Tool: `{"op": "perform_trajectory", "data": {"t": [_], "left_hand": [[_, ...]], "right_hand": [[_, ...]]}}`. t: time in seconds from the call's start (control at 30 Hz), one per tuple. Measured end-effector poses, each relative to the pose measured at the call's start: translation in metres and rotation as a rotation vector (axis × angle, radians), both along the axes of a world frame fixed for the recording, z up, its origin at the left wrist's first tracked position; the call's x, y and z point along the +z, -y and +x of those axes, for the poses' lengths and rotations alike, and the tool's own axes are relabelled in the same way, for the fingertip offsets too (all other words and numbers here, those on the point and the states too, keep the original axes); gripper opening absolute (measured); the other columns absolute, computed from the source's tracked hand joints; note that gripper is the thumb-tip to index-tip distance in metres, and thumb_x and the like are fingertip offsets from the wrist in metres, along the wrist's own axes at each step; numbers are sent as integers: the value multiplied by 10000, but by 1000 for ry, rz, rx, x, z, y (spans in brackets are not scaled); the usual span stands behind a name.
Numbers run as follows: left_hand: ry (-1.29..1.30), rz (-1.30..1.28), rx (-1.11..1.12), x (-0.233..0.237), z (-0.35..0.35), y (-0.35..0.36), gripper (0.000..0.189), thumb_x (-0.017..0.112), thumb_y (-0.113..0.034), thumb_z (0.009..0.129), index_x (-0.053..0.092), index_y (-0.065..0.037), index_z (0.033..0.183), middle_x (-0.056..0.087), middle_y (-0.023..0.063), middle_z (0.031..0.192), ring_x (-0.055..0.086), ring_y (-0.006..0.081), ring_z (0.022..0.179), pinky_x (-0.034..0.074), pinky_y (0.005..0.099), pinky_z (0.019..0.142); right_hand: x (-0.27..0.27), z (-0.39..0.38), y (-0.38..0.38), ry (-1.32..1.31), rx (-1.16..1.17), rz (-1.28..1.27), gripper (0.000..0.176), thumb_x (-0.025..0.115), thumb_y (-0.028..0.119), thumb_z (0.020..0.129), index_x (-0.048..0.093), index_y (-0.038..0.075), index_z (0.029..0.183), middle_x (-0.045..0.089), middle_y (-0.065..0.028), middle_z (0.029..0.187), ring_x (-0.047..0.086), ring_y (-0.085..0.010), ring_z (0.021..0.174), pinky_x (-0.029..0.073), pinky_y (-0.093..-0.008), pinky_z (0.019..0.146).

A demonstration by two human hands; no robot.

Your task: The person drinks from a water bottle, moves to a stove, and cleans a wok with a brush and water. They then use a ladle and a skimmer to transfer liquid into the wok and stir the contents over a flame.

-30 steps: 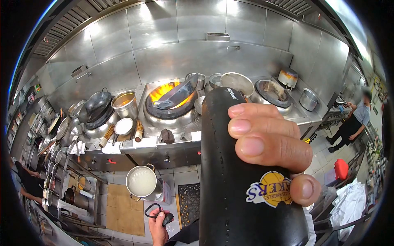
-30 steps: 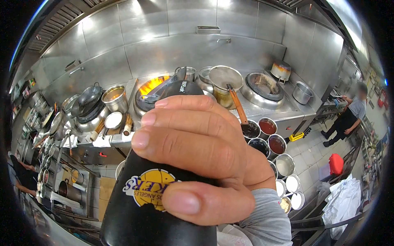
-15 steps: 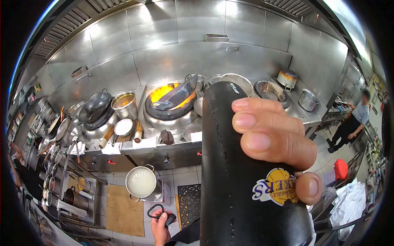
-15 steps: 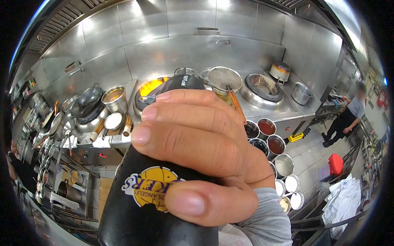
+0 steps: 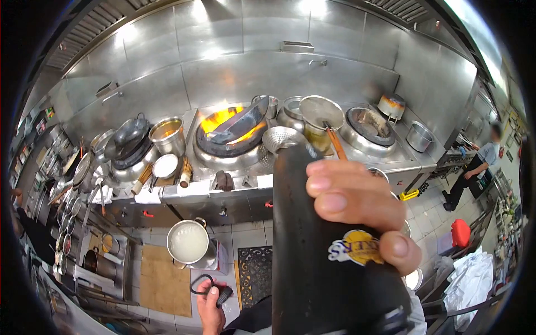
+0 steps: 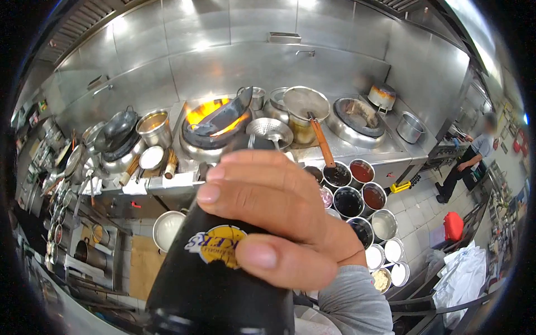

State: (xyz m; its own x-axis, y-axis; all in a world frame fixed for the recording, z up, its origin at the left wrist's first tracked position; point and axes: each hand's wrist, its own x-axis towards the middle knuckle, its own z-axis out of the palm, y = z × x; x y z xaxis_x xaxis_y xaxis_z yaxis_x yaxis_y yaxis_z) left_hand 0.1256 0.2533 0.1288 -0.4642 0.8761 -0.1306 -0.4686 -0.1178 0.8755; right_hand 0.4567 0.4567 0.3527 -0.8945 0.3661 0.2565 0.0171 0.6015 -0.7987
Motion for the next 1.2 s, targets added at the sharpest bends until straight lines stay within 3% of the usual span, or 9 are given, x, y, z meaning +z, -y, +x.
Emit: {"op": "perform_trajectory", "data": {"t": [0.13,0.33,0.4,0.67,0.7,0.73,0.83,1.07,1.2], "left_hand": [[-172,227,44,38,-15,-12,533,699,-386,834,479,-19,1152,610,179,1016,621,288,945,539,416,803],[-521,779,131,149,14,-61,586,634,-501,874,452,-49,1200,564,187,1110,586,308,994,509,442,849],[-754,818,100,149,13,-80,566,691,-426,848,459,-47,1197,563,191,1120,585,311,1005,511,450,845],[-403,772,5,134,41,-94,552,689,-391,853,453,-37,1205,564,205,1115,593,305,999,498,440,855],[-678,749,-88,127,35,-93,532,695,-329,846,451,-32,1213,566,204,1119,595,301,996,489,431,864],[-600,803,-139,122,44,-94,506,715,-241,808,472,-25,1197,573,200,1120,597,294,997,481,410,874],[-924,744,-222,132,41,-85,529,782,-144,703,530,-4,1146,580,198,1109,599,281,1002,479,374,877],[-921,700,-353,121,27,-83,648,839,-193,671,513,-1,1197,581,180,1110,589,267,1015,469,368,897],[-714,594,-152,100,33,-71,816,866,-264,670,415,-1,1297,569,179,1153,582,271,1051,446,374,951]], "right_hand": [[-28,-56,24,-300,-83,84,998,919,328,519,425,-18,1315,598,-202,1146,606,-338,1048,471,-400,906],[-106,-137,68,-518,-379,176,974,926,301,530,418,-24,1294,580,-204,1156,590,-312,1081,452,-387,935],[-127,-139,71,-565,-325,-59,994,905,183,597,290,-23,1350,518,-192,1238,546,-262,1154,417,-382,991],[-155,-118,76,-386,-370,-32,1033,915,255,604,254,-36,1342,480,-178,1257,512,-233,1168,389,-382,1010],[-150,-120,81,-430,-397,-31,904,889,186,609,348,-9,1306,565,-182,1180,589,-255,1099,459,-387,939],[-155,-119,83,-382,-400,-48,906,889,190,606,348,-10,1305,565,-179,1174,591,-256,1091,461,-387,932],[-174,-115,87,-318,-343,-166,906,886,204,604,346,-16,1297,562,-171,1146,596,-254,1058,469,-388,905],[-192,-112,90,-193,-320,-217,890,885,225,611,353,-11,1285,560,-172,1134,595,-256,1044,464,-388,912],[-180,-120,93,-320,-404,-131,901,884,229,609,353,-7,1298,564,-170,1136,592,-267,1058,461,-391,916]]}}
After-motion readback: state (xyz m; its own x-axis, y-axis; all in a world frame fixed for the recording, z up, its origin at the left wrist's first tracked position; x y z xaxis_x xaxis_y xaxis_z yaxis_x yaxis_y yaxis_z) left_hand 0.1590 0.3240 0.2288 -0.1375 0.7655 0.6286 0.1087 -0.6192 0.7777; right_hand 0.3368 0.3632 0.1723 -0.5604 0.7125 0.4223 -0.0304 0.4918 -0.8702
